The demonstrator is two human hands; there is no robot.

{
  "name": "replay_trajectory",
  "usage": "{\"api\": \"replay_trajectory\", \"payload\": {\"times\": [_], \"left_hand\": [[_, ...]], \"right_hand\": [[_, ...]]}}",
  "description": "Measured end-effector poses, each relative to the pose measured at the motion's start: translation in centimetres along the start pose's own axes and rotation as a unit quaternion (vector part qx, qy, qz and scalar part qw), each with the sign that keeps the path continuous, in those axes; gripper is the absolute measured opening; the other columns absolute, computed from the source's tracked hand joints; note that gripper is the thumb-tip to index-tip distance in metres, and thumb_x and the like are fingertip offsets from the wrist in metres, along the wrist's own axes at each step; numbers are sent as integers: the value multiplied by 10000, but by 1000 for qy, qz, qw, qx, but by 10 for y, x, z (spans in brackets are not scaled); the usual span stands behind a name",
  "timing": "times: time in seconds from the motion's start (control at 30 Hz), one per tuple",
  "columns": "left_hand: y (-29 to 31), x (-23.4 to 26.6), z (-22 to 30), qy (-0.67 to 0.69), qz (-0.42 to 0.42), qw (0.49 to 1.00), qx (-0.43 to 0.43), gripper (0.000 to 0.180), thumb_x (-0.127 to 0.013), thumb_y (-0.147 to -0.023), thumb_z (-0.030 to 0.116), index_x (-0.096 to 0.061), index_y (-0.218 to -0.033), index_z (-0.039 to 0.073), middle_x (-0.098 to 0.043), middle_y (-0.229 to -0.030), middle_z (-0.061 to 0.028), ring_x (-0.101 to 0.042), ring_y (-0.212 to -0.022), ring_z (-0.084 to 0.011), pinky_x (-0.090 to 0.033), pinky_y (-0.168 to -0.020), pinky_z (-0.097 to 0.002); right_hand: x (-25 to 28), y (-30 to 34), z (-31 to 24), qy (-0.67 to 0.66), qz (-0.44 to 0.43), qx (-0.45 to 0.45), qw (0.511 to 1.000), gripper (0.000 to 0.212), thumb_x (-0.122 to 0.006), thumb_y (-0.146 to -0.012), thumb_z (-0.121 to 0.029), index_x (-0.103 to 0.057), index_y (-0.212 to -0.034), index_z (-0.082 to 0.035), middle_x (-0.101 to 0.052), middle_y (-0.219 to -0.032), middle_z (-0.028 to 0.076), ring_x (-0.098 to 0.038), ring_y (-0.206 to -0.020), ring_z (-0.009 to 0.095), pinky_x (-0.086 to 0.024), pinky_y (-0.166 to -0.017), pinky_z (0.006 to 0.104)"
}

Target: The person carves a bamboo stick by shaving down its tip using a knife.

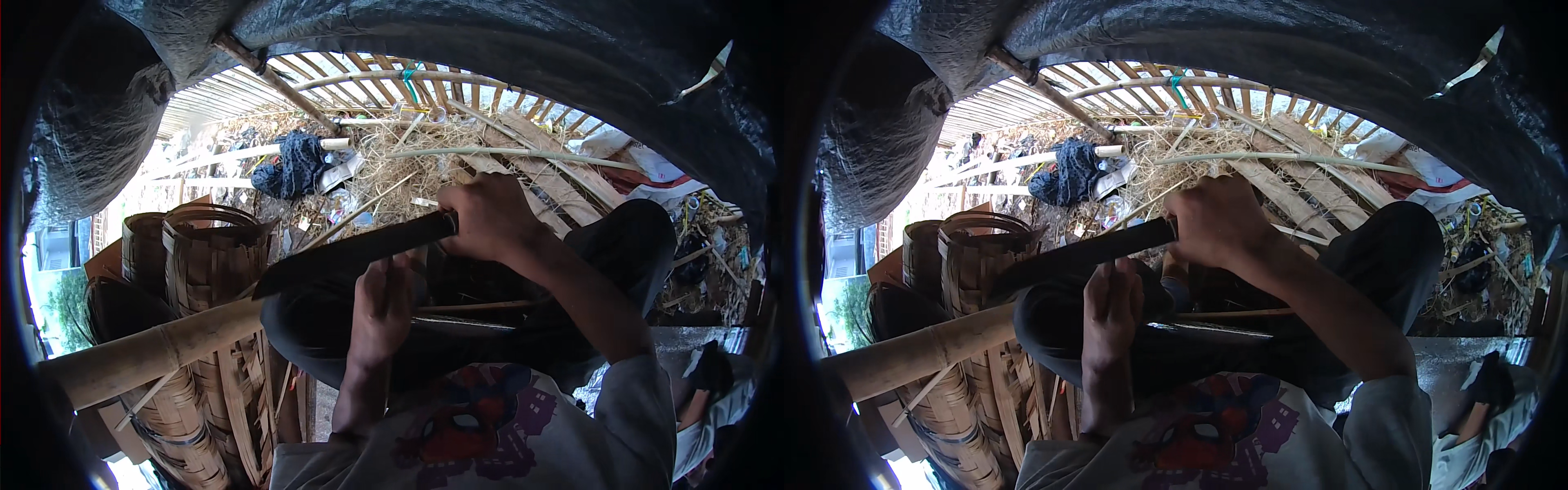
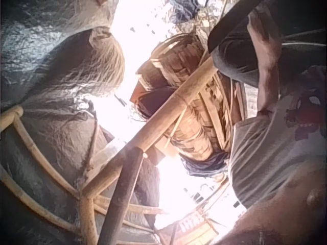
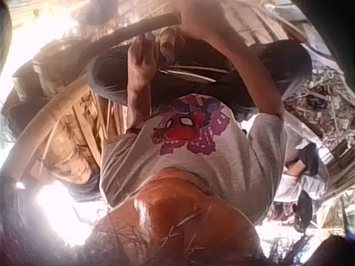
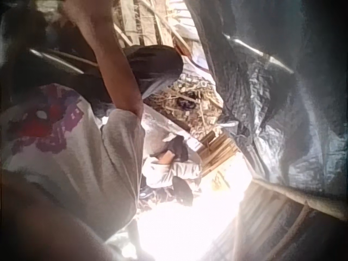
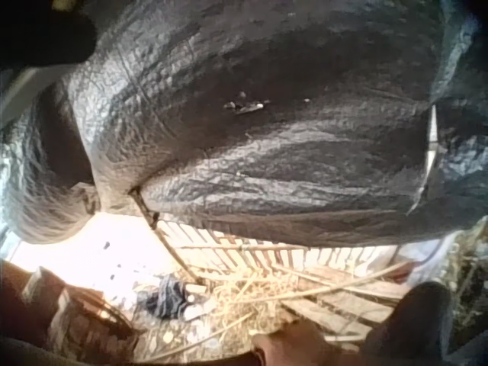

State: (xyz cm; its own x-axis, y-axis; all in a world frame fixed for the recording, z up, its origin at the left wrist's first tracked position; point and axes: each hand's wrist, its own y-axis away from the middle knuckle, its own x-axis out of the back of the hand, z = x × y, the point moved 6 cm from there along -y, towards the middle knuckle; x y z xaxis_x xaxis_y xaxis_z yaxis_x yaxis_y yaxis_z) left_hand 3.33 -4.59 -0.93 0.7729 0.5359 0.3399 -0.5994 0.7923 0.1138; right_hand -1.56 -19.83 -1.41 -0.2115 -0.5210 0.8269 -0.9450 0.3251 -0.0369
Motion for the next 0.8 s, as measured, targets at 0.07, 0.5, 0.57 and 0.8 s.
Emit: {"api": "replay_trajectory", "payload": {"times": [0.07,0.5,0.57,0.8], "left_hand": [[1,5,-17,142,45,981,125,155,-467,-971,145,-499,-827,96,-389,-627,44,-327,-487,-23,-227,-414,-195],[22,29,6,-397,138,855,-304,353,-661,-783,-52,-574,-1125,-53,-596,-929,-138,-582,-754,-210,-487,-657,-280],[22,22,24,-441,149,811,-354,404,-674,-740,-94,-586,-1131,-48,-603,-947,-152,-587,-811,-238,-494,-708,-292],[27,20,26,-376,88,853,-352,341,-675,-762,-66,-589,-1092,-45,-565,-981,-121,-572,-742,-214,-488,-611,-320]], "right_hand": [[-2,-5,6,-1,-29,-15,999,332,-753,-622,-355,-661,-765,-70,-659,-715,149,-677,-735,308,-542,-703,414],[18,-7,74,-90,74,-128,985,299,-633,-772,-325,-659,-787,-27,-652,-676,137,-661,-676,305,-526,-674,389],[16,5,39,-119,34,-67,990,260,-652,-766,-303,-659,-789,-44,-646,-655,109,-664,-671,284,-524,-651,382],[15,13,-38,-27,7,44,999,273,-732,-662,-312,-670,-822,-99,-655,-657,96,-674,-667,277,-540,-646,388]]}}
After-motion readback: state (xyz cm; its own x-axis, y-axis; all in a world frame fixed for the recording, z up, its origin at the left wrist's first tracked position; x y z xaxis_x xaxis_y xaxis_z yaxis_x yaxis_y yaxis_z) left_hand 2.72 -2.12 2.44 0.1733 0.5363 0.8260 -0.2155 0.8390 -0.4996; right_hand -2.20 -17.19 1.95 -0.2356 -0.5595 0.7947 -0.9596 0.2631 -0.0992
